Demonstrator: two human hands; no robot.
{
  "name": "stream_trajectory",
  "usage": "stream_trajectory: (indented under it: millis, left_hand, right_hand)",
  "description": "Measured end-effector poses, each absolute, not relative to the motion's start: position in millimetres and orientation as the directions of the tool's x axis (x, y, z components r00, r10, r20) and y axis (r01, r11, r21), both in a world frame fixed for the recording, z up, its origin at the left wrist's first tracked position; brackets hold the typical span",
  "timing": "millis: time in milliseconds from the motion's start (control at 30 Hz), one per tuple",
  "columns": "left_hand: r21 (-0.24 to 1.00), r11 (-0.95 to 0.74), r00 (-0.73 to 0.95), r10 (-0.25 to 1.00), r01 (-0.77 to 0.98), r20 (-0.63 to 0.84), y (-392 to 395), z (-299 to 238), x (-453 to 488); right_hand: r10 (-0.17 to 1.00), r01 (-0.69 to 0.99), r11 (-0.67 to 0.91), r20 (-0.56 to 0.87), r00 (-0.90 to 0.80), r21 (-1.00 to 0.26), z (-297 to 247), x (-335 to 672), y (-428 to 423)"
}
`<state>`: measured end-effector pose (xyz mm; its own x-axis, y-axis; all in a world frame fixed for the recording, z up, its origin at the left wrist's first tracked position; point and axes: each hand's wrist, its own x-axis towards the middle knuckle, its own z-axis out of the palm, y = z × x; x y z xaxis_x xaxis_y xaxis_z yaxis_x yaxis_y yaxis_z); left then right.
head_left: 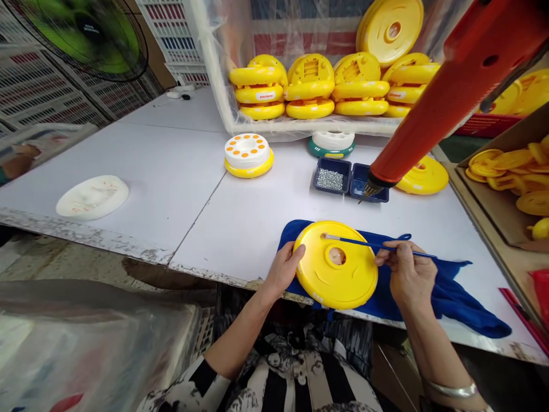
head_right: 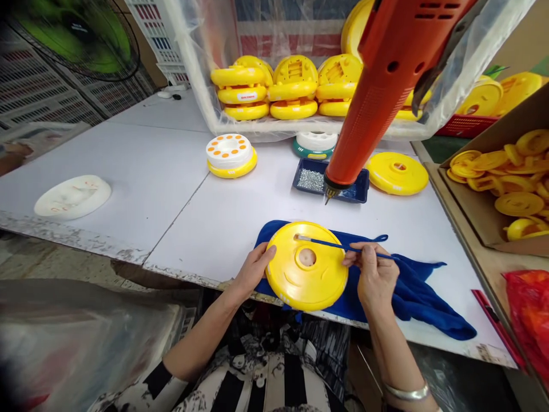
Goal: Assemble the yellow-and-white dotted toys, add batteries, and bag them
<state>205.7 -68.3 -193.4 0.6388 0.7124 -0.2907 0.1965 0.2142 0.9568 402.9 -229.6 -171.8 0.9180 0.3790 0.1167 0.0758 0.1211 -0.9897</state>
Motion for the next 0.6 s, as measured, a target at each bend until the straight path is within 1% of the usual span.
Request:
stream_trajectory:
  millis: [133, 200, 333, 500, 600]
  left_hand:
    - [0.957, 0.211, 0.641, 0.712, 0.197, -0.289, -68.3, -193.4, 206.0]
    - [0.957, 0.214, 0.638, 0.713, 0.196, -0.29, -68.4, -193.2, 206.1]
    - [0.955, 0.224, 0.638, 0.71, 0.195, -0.297, -68.4, -192.2, 206.4]
    - [0.955, 0.22, 0.645, 0.704, 0.199, -0.297, -68.0, -191.4, 207.0]
    - [0.957, 0.215, 0.644, 0.707, 0.197, -0.292, -67.6, -192.4, 207.4]
  right_hand:
    - [0.253, 0.086, 0.177, 0.129, 0.959, -0.981, -165.8, 409.7, -249.5]
    - [0.221, 0.083, 0.2, 0.127, 0.967, -0.976, -157.7, 410.9, -266.2]
    - [0.201, 0.074, 0.164, 0.107, 0.974, -0.984, -148.4, 401.8, -292.1]
    - [0.225, 0.059, 0.075, 0.074, 0.972, -0.995, -161.1, 394.4, -300.4]
    - [0.196, 0.077, 0.081, 0.092, 0.976, -0.994, -166.7, 396.4, -302.0]
